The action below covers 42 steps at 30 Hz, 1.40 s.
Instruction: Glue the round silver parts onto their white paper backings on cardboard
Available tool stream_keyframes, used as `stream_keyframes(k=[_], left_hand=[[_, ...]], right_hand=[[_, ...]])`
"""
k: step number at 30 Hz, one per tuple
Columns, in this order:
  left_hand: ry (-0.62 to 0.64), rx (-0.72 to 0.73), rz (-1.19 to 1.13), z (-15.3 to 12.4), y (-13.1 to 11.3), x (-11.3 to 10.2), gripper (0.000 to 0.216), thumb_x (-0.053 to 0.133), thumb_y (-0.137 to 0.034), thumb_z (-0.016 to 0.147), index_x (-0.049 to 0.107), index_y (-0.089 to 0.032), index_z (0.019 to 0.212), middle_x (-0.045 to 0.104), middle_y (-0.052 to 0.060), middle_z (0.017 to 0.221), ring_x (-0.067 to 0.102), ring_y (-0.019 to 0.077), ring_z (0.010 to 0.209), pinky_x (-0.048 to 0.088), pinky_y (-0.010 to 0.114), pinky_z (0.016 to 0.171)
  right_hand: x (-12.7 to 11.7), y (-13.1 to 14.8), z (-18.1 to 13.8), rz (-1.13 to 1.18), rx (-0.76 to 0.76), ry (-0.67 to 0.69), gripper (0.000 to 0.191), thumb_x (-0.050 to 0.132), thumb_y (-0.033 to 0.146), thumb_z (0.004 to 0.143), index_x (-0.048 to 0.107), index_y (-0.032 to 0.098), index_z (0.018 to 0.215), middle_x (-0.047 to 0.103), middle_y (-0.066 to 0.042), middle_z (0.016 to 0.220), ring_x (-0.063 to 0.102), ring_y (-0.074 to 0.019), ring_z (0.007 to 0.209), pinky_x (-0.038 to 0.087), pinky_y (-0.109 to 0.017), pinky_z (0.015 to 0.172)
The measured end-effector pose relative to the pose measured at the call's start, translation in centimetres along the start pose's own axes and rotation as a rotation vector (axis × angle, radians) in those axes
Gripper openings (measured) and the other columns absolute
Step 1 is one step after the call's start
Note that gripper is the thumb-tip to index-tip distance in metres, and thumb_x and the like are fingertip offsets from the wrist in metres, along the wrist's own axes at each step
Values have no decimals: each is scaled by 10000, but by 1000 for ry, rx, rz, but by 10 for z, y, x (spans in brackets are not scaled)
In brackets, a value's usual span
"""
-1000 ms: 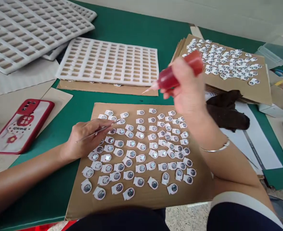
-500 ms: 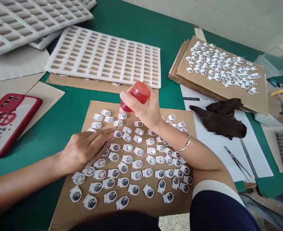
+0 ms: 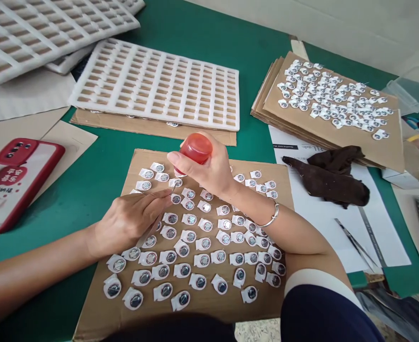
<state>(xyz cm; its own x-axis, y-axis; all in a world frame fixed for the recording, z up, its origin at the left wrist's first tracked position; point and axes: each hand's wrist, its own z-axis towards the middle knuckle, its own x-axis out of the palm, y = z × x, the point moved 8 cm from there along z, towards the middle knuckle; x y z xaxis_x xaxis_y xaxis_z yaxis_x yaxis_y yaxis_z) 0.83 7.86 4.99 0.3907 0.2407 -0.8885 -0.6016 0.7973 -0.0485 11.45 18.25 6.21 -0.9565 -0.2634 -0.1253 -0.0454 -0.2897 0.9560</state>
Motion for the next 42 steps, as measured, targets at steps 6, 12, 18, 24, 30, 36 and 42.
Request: stream_keyframes(k=[6,12,18,24,30,36,42], left_hand=[[59,75,166,1,-14,8,130,446,-2,785,537,-88,820,669,182,906,619,192,582,497,309,463],[119,139,252,1,-24,13,105,458,-19,772,544,-80,777,659,248,949,568,182,487,450,312,418],[142,170,276,-1,-28,15,141,439,-21,771,564,-40,832,658,270,920,580,204,496,440,311,410],[139,168,283,-2,-28,15,150,435,-25,769,565,-36,844,661,270,902,571,199,481,436,305,412],[134,164,286,0,-27,16,141,446,-36,763,561,-35,843,656,276,924,553,188,459,434,306,411],[115,175,292,-1,-28,15,137,462,-19,747,558,-25,845,657,279,910,561,198,463,438,311,411],[146,179,277,-2,-28,18,107,465,-12,757,551,-45,811,651,284,929,561,191,467,432,304,403]], right_hand=[[4,-6,-2,-108,-75,3,198,708,370,722,590,216,764,631,9,794,588,-121,680,493,-268,605],[12,-8,-4,-168,-73,67,212,717,363,715,584,211,780,630,8,775,584,-132,682,492,-294,628],[15,-9,-5,-240,-71,104,248,715,403,713,569,215,784,617,-2,755,567,-150,679,484,-331,637],[17,-9,-5,-273,-82,122,266,701,434,724,566,211,780,615,-1,759,566,-148,682,478,-330,641],[18,-6,-6,-261,-99,135,242,712,391,727,573,201,785,608,-1,758,558,-137,675,469,-321,639],[18,-5,-6,-264,-110,124,246,705,407,733,572,204,773,618,-1,760,568,-138,676,475,-321,636],[16,-5,-5,-262,-139,107,245,696,417,741,568,211,772,618,-3,767,576,-143,685,488,-332,650]])
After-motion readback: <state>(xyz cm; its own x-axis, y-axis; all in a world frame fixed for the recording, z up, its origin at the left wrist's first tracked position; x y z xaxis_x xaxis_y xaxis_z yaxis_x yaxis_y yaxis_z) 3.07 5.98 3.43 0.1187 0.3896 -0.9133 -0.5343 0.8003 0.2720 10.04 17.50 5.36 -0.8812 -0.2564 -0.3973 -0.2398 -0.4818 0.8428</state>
